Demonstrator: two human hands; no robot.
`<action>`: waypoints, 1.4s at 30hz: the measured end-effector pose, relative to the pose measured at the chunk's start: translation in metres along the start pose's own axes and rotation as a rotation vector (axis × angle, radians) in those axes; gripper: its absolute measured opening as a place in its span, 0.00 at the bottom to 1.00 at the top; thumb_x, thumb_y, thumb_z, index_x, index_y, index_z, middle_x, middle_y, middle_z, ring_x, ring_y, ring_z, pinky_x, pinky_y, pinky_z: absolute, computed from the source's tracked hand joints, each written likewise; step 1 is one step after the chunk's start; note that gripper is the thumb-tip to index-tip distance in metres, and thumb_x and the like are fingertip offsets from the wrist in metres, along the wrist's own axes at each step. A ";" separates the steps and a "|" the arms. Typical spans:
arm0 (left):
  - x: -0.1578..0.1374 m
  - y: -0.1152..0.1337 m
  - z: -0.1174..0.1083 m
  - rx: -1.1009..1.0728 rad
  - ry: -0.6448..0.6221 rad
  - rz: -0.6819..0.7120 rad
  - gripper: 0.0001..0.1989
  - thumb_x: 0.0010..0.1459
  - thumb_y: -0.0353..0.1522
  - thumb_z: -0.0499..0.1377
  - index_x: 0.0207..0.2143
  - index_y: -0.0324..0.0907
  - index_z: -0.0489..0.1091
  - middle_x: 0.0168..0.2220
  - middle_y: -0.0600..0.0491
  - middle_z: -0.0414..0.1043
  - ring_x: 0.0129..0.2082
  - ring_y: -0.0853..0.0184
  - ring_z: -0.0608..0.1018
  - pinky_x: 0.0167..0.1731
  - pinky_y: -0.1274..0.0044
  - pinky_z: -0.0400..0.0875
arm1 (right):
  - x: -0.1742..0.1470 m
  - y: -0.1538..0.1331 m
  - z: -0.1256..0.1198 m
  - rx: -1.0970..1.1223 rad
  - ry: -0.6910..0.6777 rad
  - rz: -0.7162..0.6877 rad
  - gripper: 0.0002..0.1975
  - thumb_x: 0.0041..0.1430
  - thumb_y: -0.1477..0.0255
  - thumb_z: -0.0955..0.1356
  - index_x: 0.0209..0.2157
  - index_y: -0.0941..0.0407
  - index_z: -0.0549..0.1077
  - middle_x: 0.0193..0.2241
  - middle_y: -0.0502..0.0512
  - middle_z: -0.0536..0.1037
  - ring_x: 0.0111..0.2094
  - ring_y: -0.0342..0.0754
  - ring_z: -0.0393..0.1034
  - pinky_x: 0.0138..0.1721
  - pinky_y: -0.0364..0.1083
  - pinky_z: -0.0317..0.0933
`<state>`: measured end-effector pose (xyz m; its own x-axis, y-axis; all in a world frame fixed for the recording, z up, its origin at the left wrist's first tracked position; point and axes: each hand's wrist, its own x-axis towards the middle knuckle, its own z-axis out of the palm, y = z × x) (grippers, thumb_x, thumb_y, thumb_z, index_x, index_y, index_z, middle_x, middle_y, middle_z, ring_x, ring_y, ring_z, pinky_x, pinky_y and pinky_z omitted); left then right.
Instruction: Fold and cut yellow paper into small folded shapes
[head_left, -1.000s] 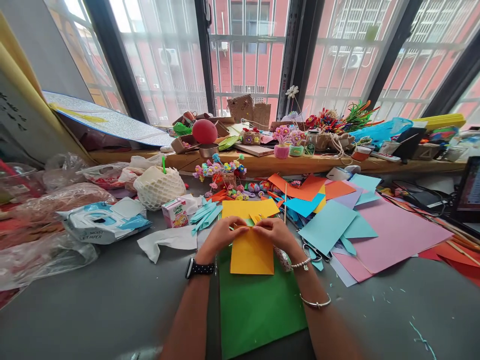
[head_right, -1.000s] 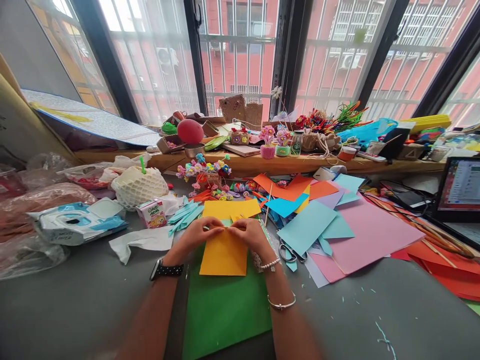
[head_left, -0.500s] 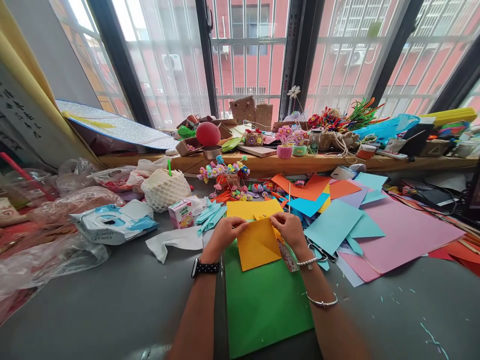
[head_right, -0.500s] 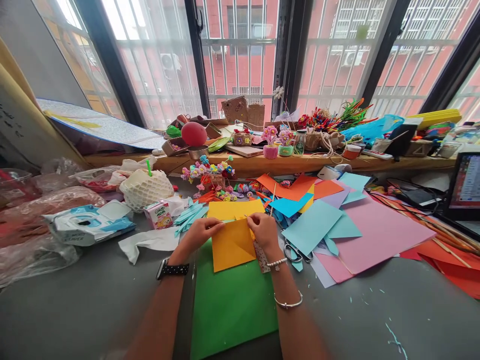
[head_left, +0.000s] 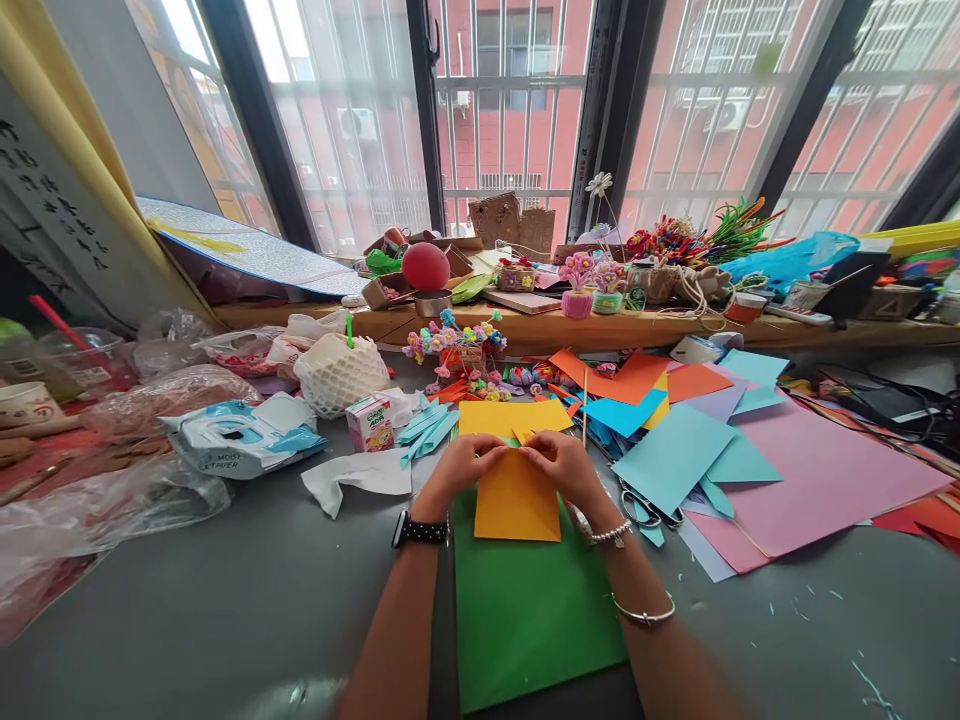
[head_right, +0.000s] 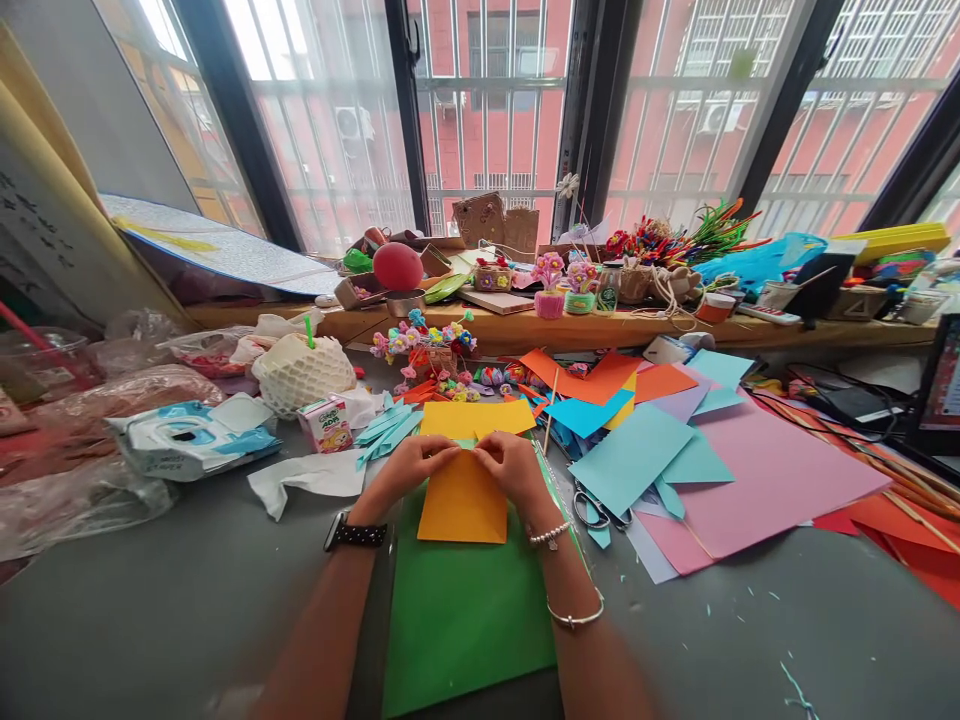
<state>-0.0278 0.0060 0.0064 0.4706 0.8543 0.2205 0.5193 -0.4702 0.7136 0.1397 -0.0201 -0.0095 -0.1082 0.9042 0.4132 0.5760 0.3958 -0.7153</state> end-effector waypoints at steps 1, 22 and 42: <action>0.000 0.000 -0.002 0.002 0.012 -0.004 0.15 0.50 0.37 0.50 0.27 0.37 0.71 0.29 0.51 0.74 0.29 0.68 0.72 0.28 0.80 0.63 | 0.000 0.000 0.000 0.018 0.004 0.011 0.08 0.50 0.70 0.63 0.25 0.58 0.71 0.25 0.55 0.74 0.27 0.45 0.68 0.29 0.42 0.60; 0.001 -0.002 0.003 0.007 0.045 0.045 0.13 0.49 0.39 0.51 0.27 0.41 0.71 0.27 0.53 0.73 0.28 0.69 0.72 0.27 0.81 0.63 | -0.001 0.002 -0.011 0.055 -0.017 0.059 0.08 0.48 0.69 0.64 0.25 0.58 0.72 0.25 0.55 0.76 0.28 0.45 0.68 0.29 0.42 0.60; -0.003 -0.002 -0.005 -0.035 -0.037 0.001 0.16 0.49 0.39 0.51 0.27 0.38 0.71 0.27 0.52 0.73 0.27 0.68 0.71 0.25 0.81 0.61 | 0.000 0.007 -0.007 0.055 0.049 0.058 0.10 0.50 0.67 0.62 0.26 0.59 0.72 0.26 0.56 0.75 0.28 0.46 0.68 0.28 0.41 0.59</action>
<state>-0.0339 0.0055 0.0072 0.4977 0.8447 0.1969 0.4941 -0.4628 0.7360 0.1497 -0.0183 -0.0102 -0.0358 0.9173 0.3966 0.5343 0.3529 -0.7681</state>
